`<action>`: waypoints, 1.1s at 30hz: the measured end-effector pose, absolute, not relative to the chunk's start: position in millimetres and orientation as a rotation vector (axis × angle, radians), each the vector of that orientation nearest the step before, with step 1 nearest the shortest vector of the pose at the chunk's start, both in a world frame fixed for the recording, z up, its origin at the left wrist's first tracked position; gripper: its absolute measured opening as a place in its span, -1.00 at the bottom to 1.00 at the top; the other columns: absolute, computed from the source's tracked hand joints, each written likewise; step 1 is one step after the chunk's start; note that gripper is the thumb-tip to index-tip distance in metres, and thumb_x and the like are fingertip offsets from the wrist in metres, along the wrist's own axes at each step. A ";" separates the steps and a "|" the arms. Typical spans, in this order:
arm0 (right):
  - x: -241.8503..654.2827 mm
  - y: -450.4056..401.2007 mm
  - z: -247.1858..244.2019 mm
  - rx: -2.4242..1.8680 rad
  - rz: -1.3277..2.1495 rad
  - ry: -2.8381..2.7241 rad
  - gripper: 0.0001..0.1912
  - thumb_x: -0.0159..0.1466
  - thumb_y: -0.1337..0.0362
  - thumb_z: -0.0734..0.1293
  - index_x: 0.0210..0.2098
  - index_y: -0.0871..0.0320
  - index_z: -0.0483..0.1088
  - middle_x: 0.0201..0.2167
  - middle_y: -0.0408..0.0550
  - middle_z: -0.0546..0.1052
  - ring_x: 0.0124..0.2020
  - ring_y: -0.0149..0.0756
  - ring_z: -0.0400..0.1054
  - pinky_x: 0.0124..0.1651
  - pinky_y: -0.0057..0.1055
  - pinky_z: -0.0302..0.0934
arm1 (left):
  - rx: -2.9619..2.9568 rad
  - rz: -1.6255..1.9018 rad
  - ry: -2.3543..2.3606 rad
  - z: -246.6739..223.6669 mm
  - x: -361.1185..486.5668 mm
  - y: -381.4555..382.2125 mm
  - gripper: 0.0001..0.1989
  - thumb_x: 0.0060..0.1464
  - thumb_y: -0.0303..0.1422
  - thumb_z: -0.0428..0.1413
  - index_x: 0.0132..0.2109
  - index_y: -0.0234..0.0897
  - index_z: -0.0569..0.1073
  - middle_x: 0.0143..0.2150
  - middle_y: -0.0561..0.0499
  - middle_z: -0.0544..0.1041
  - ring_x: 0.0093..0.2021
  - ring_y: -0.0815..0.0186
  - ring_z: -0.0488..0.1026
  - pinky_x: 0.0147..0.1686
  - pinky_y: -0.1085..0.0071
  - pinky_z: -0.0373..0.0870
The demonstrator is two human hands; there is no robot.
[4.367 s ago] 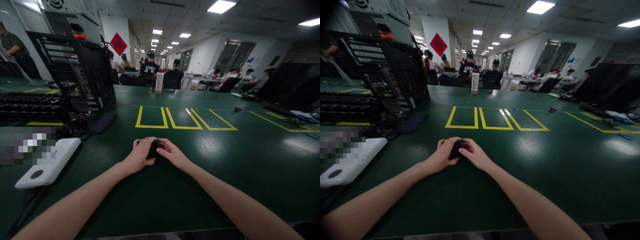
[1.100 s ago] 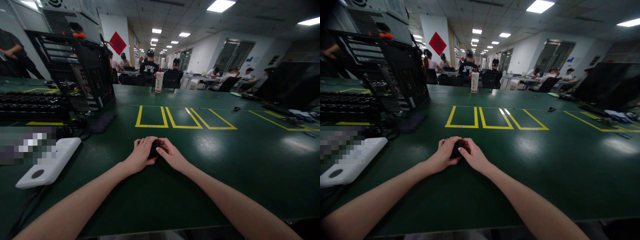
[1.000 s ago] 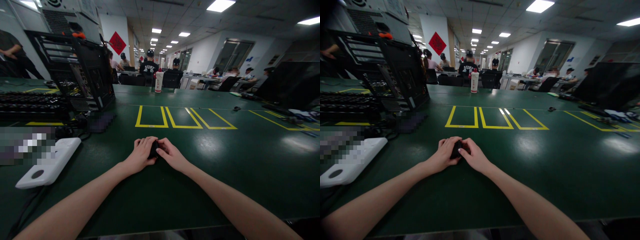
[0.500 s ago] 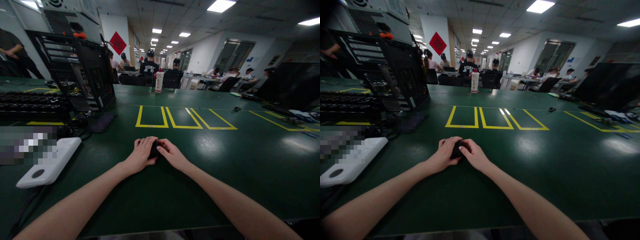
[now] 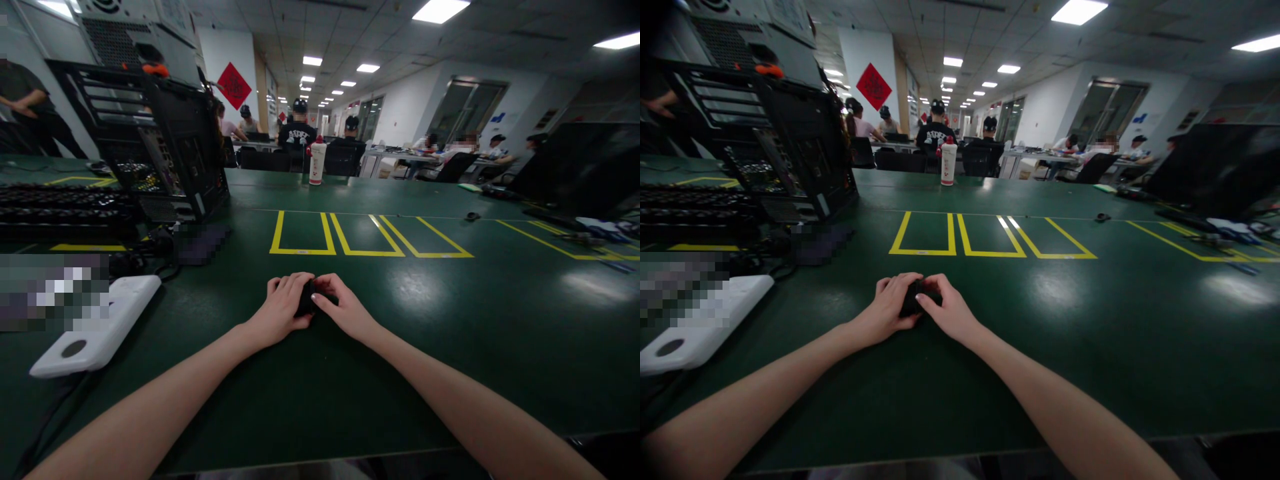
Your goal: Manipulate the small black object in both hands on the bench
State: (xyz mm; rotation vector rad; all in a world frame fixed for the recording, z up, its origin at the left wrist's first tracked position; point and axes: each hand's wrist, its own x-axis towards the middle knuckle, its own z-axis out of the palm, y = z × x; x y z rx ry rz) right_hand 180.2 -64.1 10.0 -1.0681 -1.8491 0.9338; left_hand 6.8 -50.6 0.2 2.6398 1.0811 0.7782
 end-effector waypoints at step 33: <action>181.1 -62.7 5.5 -1.009 1.001 -1.846 -0.86 0.24 0.26 0.15 -0.19 0.09 0.19 -0.26 -0.12 0.38 -0.16 -0.34 0.30 -0.07 -0.28 0.19 | 2.647 0.804 1.093 -1.4 7.4 -49.9 -0.38 -0.10 -0.40 0.12 0.09 -0.21 0.01 0.05 -0.11 0.24 0.02 0.12 0.20 -0.01 0.12 0.01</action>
